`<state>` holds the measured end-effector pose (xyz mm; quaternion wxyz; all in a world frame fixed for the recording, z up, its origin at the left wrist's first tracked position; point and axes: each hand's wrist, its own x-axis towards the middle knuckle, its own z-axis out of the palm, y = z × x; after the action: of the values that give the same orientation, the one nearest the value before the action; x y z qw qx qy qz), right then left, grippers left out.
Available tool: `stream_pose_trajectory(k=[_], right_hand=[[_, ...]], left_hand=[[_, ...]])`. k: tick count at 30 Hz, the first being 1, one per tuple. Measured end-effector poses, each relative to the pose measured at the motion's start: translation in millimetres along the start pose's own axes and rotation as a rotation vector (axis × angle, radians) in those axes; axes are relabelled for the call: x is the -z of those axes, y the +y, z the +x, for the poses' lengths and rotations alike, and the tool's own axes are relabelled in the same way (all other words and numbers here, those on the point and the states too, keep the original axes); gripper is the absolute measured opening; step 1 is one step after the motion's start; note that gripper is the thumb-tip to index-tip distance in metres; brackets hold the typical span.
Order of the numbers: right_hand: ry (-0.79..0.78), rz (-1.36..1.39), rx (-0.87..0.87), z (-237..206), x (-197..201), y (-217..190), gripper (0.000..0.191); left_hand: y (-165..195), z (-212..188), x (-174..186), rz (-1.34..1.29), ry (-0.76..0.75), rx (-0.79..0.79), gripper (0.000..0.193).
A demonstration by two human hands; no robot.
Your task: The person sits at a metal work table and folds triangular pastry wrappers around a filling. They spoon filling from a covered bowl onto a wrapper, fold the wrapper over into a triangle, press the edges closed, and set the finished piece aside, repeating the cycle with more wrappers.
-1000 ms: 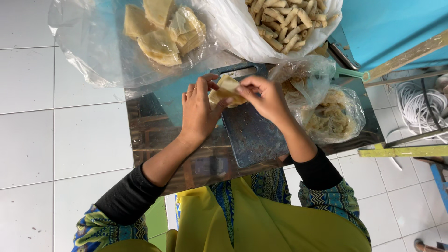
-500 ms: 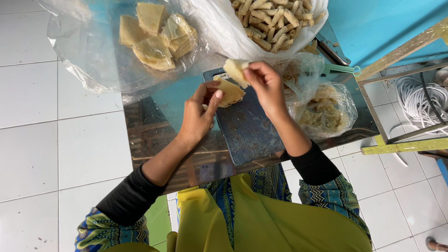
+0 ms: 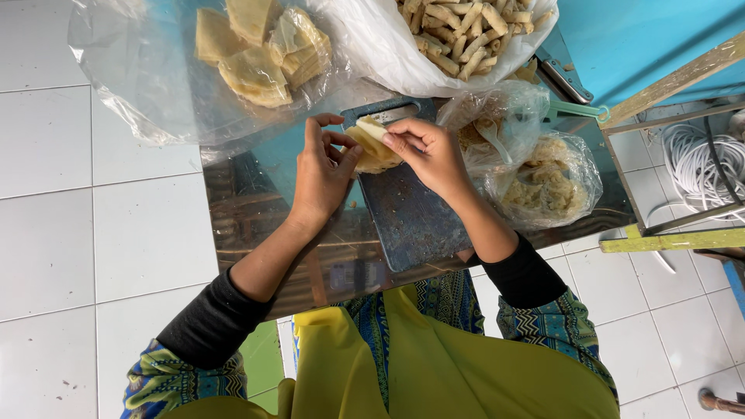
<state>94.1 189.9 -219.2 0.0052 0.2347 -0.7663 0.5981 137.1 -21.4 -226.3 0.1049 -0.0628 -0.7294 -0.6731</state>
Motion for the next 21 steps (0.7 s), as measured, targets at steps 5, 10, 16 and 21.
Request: stream_pose_trajectory(k=[5,10,16,21], right_hand=[[-0.032,0.104,-0.054,2.8,3.3,1.9,0.015],[-0.027,0.062,-0.058,1.5,2.8,0.6,0.014],[0.029,0.026,-0.120,2.9,3.6,1.6,0.016],[0.173,0.125,-0.184,3.5,8.6,-1.6,0.015]], left_hand=[[2.6,0.6,0.9,0.204,0.080,-0.167,0.061],[3.1,3.5,0.7,0.233,0.092,-0.188,0.047],[1.6,0.3,-2.4,0.004,0.052,-0.208,0.041],[1.6,-3.1,-2.8,0.143,0.055,-0.246,0.032]])
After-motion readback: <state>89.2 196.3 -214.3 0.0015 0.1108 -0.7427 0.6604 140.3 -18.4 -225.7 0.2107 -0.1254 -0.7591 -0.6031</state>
